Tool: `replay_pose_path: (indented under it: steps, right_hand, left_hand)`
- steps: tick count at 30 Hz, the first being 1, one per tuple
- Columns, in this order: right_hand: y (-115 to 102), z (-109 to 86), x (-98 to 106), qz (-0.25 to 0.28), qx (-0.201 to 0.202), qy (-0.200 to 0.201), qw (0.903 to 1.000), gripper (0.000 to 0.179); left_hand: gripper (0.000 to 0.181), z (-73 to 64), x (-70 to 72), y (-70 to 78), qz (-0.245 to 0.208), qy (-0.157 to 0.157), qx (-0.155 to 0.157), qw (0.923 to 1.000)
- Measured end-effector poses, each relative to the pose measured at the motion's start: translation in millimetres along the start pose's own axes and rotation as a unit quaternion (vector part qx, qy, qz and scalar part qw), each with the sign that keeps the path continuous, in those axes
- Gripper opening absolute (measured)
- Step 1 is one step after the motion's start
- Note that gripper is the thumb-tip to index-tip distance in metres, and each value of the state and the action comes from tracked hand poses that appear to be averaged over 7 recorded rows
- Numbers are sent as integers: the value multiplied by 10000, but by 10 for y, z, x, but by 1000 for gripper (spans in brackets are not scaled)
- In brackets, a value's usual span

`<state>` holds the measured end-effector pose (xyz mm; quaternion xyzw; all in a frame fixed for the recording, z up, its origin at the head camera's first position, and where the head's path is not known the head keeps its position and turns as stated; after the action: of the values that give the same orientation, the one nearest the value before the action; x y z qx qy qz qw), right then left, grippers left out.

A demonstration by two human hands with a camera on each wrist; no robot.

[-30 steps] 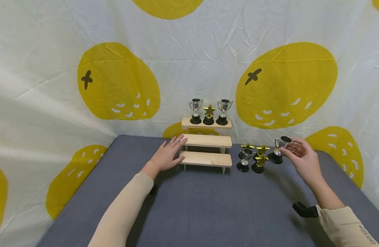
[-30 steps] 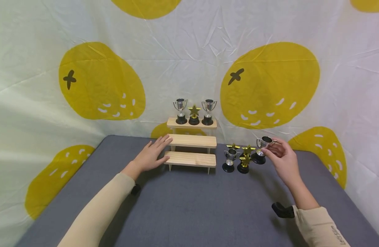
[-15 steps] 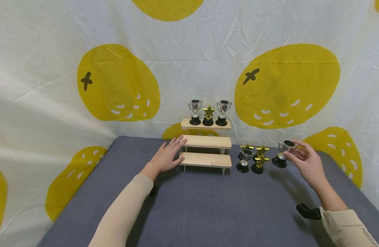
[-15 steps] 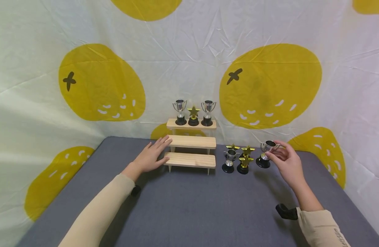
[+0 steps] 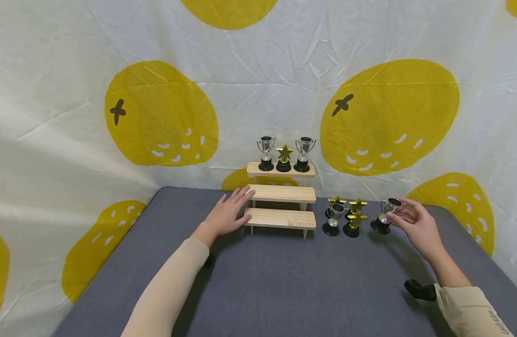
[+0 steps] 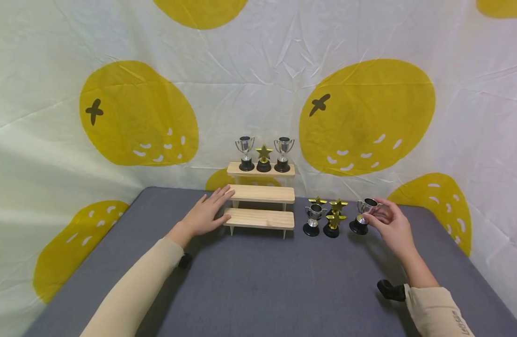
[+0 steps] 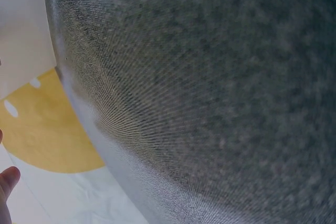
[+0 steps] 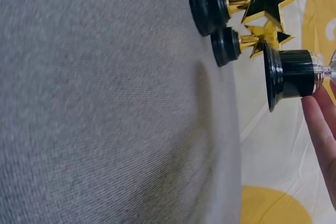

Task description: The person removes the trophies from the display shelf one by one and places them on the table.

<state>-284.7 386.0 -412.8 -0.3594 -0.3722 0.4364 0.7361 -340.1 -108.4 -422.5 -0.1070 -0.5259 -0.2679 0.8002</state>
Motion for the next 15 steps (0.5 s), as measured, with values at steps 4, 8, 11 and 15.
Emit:
replay_pose_path:
  steps: [4,8,11,15]
  right_hand:
    - [55,5,4,-37,-30,-83,10000,51]
    - [90,1,-7,-170,43,-180,9997,46]
    - [102,5,-24,-356,97,-266,9990,46]
    - [117,13,-51,-643,107,-403,9971,51]
  left_hand:
    - [75,-1,-4,-4,23,-13,7,10000]
    - [75,3,-1,-2,4,-6,10,10000]
    - [75,3,-2,-4,-13,-24,19,10000]
    - [76,5,-9,-12,-11,-84,58,9999]
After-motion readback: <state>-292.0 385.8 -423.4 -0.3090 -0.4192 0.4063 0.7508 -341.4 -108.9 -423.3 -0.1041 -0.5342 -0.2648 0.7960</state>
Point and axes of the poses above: each hand's wrist, its own z-axis towards the middle knuckle, its own x-axis out of the back of the hand, y = z × x, the point moved 4 cm from there along z, towards the middle knuckle, and after that the axes turned 12 degrees about y, right-handed, at the moved point
